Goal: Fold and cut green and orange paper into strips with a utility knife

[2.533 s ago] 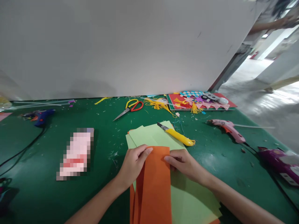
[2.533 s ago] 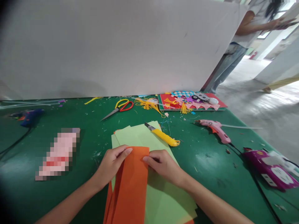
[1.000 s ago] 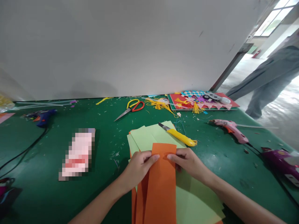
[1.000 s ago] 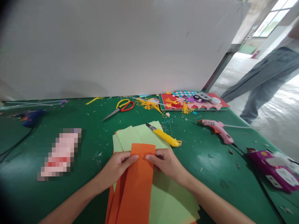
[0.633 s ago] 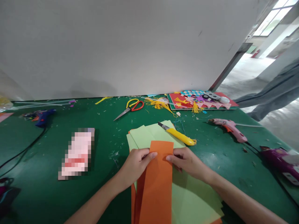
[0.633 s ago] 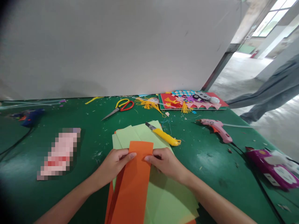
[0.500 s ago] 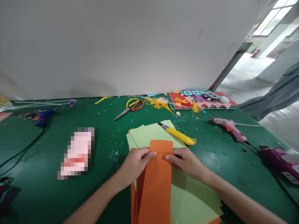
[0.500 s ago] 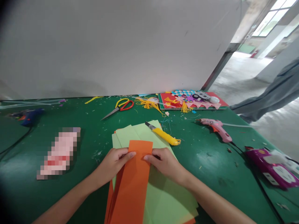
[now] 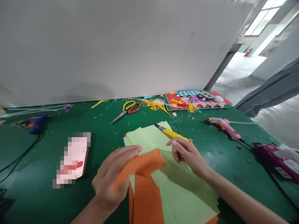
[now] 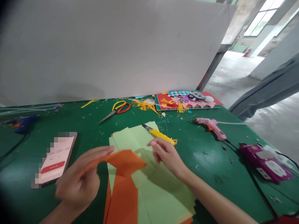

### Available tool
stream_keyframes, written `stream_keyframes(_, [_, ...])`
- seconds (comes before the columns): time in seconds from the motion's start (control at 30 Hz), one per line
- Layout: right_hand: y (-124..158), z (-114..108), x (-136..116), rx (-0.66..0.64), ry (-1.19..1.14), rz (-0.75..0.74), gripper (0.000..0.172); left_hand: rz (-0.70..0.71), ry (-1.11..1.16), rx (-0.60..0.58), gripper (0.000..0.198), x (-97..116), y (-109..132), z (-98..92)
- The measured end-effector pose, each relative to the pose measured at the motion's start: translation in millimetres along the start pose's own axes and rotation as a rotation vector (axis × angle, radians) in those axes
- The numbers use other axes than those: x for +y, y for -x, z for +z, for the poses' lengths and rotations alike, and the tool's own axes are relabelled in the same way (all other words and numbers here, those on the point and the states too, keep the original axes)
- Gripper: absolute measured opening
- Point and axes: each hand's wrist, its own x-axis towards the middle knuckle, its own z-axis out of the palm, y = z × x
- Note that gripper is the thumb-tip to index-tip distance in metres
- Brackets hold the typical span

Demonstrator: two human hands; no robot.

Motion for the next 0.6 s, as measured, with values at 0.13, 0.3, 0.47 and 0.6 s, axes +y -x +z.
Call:
stream_keyframes(0.13, [-1,-4,-4,0.075,0.0,-0.024,0.029,0.588,-0.178,-0.311,0.033,7,2,-3.7])
stream_keyframes(0.3, [-6,-9,0,0.084,0.022,-0.031,0.026,0.796,-0.263,-0.502,0.035,8,11,4.8])
stream_keyframes(0.47, [-1,-6,-3,-0.278,-0.169,0.173,0.048,0.786,-0.249,-0.509,0.03,4,5,0.4])
stream_keyframes(0.6, [6,-3,-9,-0.323,-0.282,-0.007,0.046,0.796,-0.174,-0.549,0.033,7,7,4.9])
